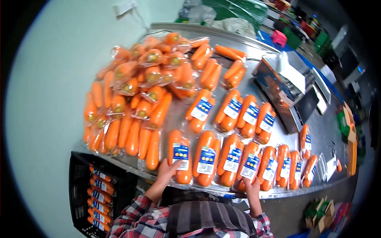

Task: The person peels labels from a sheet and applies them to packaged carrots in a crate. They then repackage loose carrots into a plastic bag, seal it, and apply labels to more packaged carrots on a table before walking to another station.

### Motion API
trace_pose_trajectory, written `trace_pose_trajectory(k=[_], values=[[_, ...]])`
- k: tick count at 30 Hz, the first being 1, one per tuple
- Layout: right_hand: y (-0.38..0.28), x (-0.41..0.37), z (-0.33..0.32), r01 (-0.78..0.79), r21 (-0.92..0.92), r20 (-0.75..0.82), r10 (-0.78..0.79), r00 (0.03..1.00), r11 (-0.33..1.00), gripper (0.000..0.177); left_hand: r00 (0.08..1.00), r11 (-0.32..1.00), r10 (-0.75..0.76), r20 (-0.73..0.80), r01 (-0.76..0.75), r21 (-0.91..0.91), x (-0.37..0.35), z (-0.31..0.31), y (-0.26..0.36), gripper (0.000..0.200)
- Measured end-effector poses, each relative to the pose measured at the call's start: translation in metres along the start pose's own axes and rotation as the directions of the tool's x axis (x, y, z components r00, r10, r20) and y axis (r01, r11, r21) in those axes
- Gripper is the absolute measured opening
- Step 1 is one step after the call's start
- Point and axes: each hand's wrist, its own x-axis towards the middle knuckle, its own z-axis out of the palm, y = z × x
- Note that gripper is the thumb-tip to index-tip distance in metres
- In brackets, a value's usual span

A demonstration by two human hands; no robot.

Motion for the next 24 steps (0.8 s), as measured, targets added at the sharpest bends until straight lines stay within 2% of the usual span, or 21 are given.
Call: trace_pose_trajectory(k=[2, 5, 11, 24], values=[[-0.011, -0.005, -0.001, -0.008, -0.025, -0.006, 0.008, 1.000, 1.000, 0.049, 1.000, 0.998, 0.001, -0.001, -0.001, -0.062, 0.000, 0.001, -0.001, 0.044], [-0.021, -0.008, -0.001, 0.005, -0.013, -0.034, -0.005, 0.999, 1.000, 0.048, 1.000, 0.998, -0.024, 0.012, 0.025, -0.059, 0.000, -0.001, -0.004, 0.047], [-0.025, -0.010, -0.004, -0.052, 0.028, 0.018, 0.052, 0.998, 0.998, 0.054, 0.999, 0.996, -0.032, 0.037, 0.035, -0.078, -0.006, 0.003, 0.010, 0.045], [-0.019, -0.008, -0.004, -0.045, -0.026, 0.018, 0.046, 0.999, 0.999, 0.057, 0.998, 0.993, -0.031, 0.046, 0.036, -0.113, -0.006, 0.004, 0.010, 0.040]])
